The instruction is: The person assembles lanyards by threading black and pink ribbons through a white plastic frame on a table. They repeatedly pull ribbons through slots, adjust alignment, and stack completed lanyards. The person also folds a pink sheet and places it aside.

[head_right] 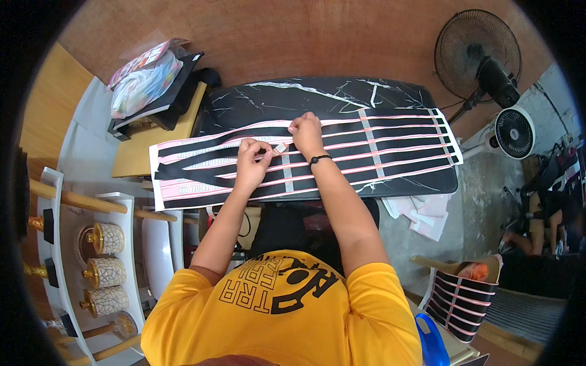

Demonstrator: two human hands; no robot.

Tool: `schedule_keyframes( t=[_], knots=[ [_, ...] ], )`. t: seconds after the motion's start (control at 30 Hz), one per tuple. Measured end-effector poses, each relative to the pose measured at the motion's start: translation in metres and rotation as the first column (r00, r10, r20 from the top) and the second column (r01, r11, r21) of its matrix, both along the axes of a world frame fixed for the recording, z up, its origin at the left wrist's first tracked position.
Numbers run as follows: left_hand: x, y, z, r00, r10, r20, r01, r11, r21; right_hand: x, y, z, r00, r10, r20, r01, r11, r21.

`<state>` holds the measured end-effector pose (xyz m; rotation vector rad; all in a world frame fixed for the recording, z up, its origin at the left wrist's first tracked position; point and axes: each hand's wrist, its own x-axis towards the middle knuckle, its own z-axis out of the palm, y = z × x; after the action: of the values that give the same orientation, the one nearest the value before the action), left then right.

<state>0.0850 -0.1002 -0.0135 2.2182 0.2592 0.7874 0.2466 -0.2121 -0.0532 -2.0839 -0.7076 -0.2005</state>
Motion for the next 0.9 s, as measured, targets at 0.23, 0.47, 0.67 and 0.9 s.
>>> schedule_keyframes(
  t=[0.23, 0.47, 0.67, 0.9],
  knots=[
    [0.013, 0.009, 0.000, 0.997, 0.041, -0.064, -0.056, 0.967, -0.248, 0.003, -0.034, 0.019, 0.918, 0.394, 0.042, -0.395, 0.901, 0.178],
    [-0.012, -0.016, 0.002, 0.992, -0.120, 0.034, 0.124, 0.986, -0.115, -0.007, -0.026, 0.017, 0.947, 0.306, 0.095, -0.305, 0.952, -0.027],
    [-0.048, -0.020, 0.019, 0.991, -0.131, 0.002, 0.126, 0.950, -0.286, -0.004, -0.022, 0.016, 0.967, 0.246, 0.064, -0.247, 0.969, -0.005],
    [-0.042, -0.010, 0.008, 0.999, -0.017, -0.038, -0.005, 0.855, -0.518, -0.017, -0.048, 0.031, 0.930, 0.363, 0.059, -0.368, 0.917, 0.152]
  ],
)
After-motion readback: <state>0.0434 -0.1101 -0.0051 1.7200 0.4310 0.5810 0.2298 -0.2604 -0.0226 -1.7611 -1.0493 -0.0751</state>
